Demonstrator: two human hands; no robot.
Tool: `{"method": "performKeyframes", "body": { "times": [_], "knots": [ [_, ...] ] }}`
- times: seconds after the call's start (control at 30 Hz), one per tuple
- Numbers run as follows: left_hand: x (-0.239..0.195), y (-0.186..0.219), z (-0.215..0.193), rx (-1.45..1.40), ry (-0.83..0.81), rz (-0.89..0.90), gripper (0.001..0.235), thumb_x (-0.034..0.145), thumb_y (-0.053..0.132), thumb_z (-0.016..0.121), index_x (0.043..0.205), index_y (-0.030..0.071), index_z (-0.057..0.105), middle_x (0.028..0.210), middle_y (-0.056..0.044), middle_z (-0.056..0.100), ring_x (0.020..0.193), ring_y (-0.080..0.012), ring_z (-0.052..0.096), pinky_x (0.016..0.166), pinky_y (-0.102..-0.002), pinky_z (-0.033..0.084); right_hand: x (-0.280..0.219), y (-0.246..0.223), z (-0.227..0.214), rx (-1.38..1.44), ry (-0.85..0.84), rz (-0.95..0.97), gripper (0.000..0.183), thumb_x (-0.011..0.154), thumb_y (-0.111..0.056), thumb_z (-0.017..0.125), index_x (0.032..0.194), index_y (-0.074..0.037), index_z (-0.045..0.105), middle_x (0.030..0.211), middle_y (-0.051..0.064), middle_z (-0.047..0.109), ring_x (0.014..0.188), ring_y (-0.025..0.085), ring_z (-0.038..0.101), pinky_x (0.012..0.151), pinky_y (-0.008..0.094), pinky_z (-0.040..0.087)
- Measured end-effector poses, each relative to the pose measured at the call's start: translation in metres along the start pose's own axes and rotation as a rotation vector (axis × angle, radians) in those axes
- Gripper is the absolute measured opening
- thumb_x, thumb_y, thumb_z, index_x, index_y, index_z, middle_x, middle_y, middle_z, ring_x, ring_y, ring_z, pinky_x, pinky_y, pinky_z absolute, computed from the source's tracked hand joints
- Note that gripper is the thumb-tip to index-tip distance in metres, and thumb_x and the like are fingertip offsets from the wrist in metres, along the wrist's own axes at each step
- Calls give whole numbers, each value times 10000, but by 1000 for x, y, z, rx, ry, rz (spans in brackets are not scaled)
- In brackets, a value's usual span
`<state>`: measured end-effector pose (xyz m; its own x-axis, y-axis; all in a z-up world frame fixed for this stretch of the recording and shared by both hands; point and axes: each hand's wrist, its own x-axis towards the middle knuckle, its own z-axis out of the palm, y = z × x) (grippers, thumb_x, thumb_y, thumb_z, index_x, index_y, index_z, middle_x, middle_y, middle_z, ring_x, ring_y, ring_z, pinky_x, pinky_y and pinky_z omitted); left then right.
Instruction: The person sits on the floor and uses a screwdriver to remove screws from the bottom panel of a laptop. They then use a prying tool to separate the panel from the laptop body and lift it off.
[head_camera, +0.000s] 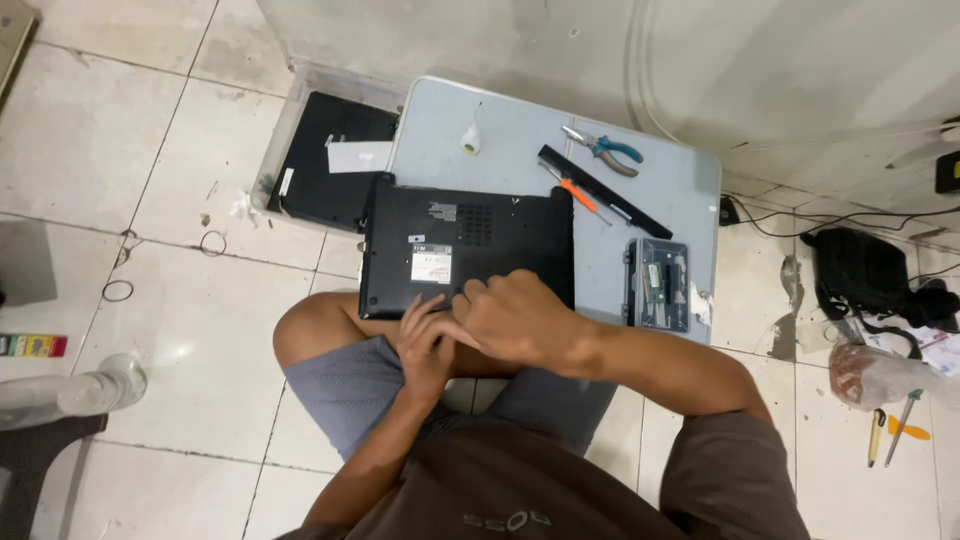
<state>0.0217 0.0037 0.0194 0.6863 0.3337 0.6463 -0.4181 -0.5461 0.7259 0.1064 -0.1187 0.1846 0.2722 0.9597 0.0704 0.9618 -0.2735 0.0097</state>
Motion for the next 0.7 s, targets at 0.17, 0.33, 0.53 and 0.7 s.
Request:
{"method": "performKeyframes", "body": {
  "times": [0.17,0.33,0.53,0.7],
  "knots": [
    [7,14,4,-51,-31,-106,129,814,-136,626,795,-21,681,734,-55,703,855,-269,698,1033,-543,464,2,0,-32,192,-124,-10,174,912,-107,552,1054,-6,565,773,170,590,581,314,633,378,356,465],
    [3,0,2,-42,-58,-47,146,719,-79,773,789,34,711,806,-82,742,924,-348,711,951,-558,497,-2,4,-14,41,13,14,156,919,-150,550,913,-1,597,649,138,555,474,252,581,345,292,414],
    [-9,-13,9,-28,-69,-86,94,788,-64,727,842,-11,671,816,-96,731,916,-352,688,989,-573,476,-8,-4,-2,-76,95,16,168,916,-173,562,1045,-74,602,674,39,542,516,195,599,394,268,454],
    [-15,-16,12,39,-11,45,124,727,-113,756,813,-79,674,839,-138,708,918,-377,681,978,-598,490,-4,-3,14,18,229,104,295,880,-407,617,766,-136,591,633,30,563,484,172,574,387,271,420]
  ]
}}
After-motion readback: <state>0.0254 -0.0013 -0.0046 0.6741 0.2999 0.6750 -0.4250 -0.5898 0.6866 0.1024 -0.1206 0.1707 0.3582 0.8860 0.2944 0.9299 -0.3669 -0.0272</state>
